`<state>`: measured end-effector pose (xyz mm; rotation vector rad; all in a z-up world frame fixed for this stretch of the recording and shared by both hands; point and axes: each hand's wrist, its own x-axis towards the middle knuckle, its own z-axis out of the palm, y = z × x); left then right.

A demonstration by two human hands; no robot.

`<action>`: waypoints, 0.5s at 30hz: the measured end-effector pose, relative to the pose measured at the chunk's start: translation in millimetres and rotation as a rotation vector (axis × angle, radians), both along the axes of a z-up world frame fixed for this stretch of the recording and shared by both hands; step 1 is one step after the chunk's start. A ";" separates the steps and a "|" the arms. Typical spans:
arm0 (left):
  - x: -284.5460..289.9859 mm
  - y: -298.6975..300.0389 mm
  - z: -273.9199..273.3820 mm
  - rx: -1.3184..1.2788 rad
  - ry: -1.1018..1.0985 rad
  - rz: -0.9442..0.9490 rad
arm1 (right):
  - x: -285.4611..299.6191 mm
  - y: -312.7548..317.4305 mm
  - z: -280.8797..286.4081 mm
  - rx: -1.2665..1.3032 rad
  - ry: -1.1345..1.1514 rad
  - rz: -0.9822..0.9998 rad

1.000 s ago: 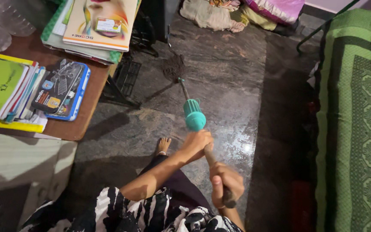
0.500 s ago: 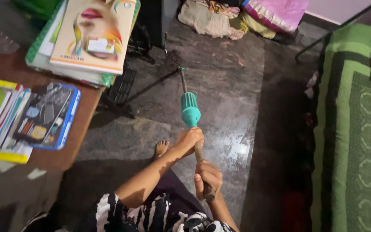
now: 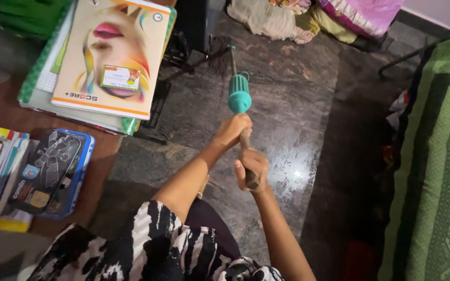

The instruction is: The person mops a tiled floor using a teal mop with a wooden handle. They move the mop back and forth across the floor surface in a bedroom setting.

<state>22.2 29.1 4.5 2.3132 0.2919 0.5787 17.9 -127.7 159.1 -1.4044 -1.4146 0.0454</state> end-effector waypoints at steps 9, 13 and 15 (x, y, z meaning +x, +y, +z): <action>-71.7 -63.1 32.9 -0.086 0.001 -0.075 | -62.6 -58.7 24.2 0.042 0.049 0.022; -102.0 -110.9 50.2 0.060 0.086 -0.126 | -95.6 -110.3 50.7 0.076 0.116 0.025; -116.7 -127.4 59.0 0.083 0.095 -0.133 | -108.8 -128.8 57.8 0.086 0.138 0.017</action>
